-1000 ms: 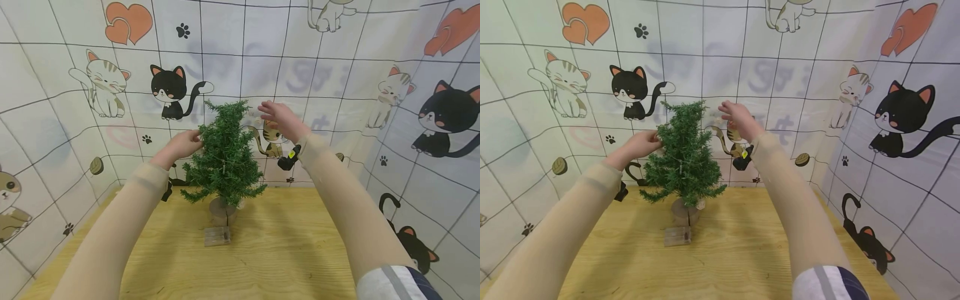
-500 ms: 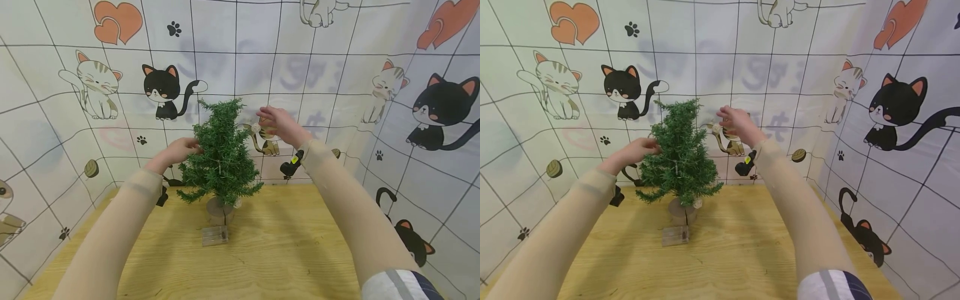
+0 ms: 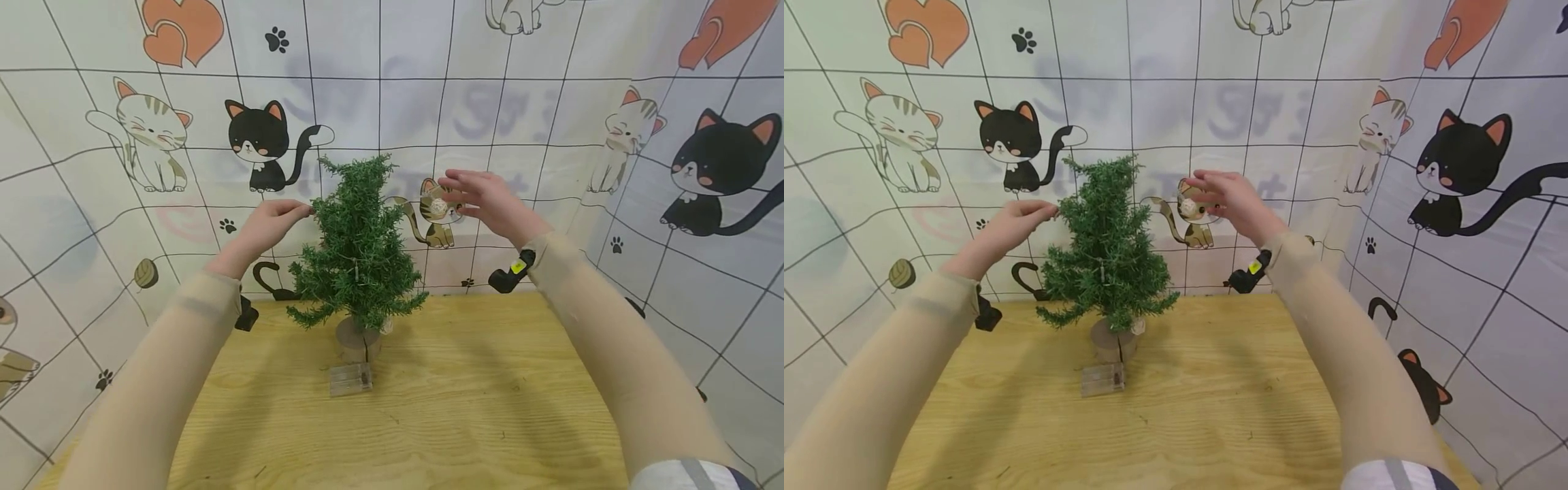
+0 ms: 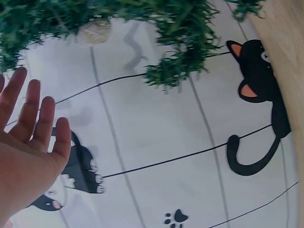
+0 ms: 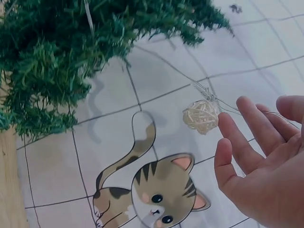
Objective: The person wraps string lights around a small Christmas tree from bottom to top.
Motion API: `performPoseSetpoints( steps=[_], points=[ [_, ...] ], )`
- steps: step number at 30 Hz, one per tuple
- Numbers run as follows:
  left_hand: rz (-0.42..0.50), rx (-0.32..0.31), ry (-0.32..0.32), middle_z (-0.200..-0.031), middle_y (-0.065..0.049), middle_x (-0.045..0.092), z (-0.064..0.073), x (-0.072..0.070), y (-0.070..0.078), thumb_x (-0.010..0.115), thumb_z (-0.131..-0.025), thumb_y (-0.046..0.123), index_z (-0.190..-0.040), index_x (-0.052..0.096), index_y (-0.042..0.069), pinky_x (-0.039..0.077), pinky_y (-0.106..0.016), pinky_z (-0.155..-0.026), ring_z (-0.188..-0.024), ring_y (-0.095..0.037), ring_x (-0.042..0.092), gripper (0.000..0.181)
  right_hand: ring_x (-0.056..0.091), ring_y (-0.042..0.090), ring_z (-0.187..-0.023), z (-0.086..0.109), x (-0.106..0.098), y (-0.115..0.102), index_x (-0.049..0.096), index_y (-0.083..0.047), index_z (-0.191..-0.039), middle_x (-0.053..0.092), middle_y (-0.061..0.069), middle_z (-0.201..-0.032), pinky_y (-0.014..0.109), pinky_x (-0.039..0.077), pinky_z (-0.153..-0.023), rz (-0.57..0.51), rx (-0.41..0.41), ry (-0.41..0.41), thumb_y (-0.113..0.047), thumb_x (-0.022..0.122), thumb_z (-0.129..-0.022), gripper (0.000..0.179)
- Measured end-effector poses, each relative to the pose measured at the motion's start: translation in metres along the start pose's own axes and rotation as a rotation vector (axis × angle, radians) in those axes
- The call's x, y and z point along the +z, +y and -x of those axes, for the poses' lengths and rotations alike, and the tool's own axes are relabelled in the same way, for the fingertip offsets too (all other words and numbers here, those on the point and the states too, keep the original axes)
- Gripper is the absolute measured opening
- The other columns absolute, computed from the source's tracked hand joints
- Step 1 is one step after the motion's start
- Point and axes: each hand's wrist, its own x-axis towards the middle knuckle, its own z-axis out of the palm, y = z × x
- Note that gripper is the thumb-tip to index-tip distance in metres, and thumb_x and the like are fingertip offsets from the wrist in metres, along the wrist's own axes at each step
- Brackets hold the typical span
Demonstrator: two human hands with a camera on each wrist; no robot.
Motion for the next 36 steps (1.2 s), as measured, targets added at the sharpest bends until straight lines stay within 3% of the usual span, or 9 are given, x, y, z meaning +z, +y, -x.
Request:
performPoseSetpoints(
  steps=[5,12,18,21,25,29,36],
  points=[
    [0.035,0.060,0.086,-0.136,-0.008,0.055,0.004,-0.008,0.017,0.046,-0.101,0.046,-0.130,0.063,0.011,0.030,-0.051,-0.107,-0.132,-0.026,0.042,0.048,0.046,0.027,-0.129,0.013,0.002,-0.012,0.040,-0.005,-0.147,0.049,0.006,-0.144,0.035,0.038,-0.087,-0.031,-0.038,-0.010,-0.025,0.042,-0.106,0.046],
    [0.017,0.142,0.225,-0.126,-0.008,0.060,0.012,-0.014,0.051,0.047,-0.101,0.044,-0.127,0.064,0.013,0.038,-0.046,-0.098,-0.121,-0.021,0.050,0.044,0.055,0.026,-0.121,0.027,0.016,-0.027,0.052,-0.004,-0.137,0.065,0.003,-0.124,0.044,0.033,-0.102,-0.032,-0.098,-0.042,-0.023,0.047,-0.104,0.039],
    [-0.029,0.262,0.279,-0.118,-0.003,0.064,0.012,-0.011,0.084,0.048,-0.101,0.042,-0.123,0.067,0.013,0.037,-0.036,-0.081,-0.097,-0.014,0.051,0.040,0.061,0.024,-0.111,0.035,0.030,-0.041,0.065,-0.007,-0.123,0.070,0.004,-0.108,0.042,0.035,-0.101,-0.034,-0.148,-0.059,-0.021,0.053,-0.102,0.028],
    [-0.053,0.317,0.283,-0.114,-0.001,0.063,0.012,-0.007,0.098,0.050,-0.101,0.041,-0.119,0.069,0.014,0.036,-0.034,-0.079,-0.091,-0.014,0.048,0.037,0.062,0.022,-0.100,0.035,0.039,-0.048,0.068,-0.006,-0.117,0.069,0.005,-0.102,0.039,0.039,-0.092,-0.035,-0.167,-0.050,-0.019,0.055,-0.100,0.025],
    [-0.093,0.371,0.268,-0.113,0.000,0.062,0.014,-0.003,0.112,0.052,-0.100,0.038,-0.118,0.070,0.014,0.037,-0.035,-0.080,-0.093,-0.014,0.049,0.035,0.059,0.019,-0.088,0.034,0.047,-0.054,0.067,-0.004,-0.120,0.066,0.006,-0.099,0.033,0.043,-0.080,0.050,-0.185,-0.013,-0.019,0.057,-0.100,0.027],
    [-0.133,0.418,0.257,-0.114,0.000,0.063,0.014,0.000,0.121,0.054,-0.100,0.033,-0.116,0.070,0.012,0.038,-0.036,-0.082,-0.096,-0.013,0.050,0.031,0.058,0.020,-0.084,0.031,0.056,-0.059,0.067,-0.006,-0.122,0.065,0.007,-0.099,0.031,0.046,-0.079,0.164,-0.217,0.018,-0.020,0.059,-0.099,0.029],
    [-0.203,0.481,0.228,-0.107,-0.005,0.066,0.012,0.009,0.135,0.061,-0.097,0.026,-0.116,0.071,0.010,0.041,-0.039,-0.086,-0.102,-0.022,0.054,0.027,0.053,0.026,-0.091,0.026,0.075,-0.067,0.071,-0.016,-0.119,0.064,0.005,-0.116,0.034,0.045,-0.078,0.438,-0.305,0.021,-0.029,0.061,-0.097,0.027]
  ],
)
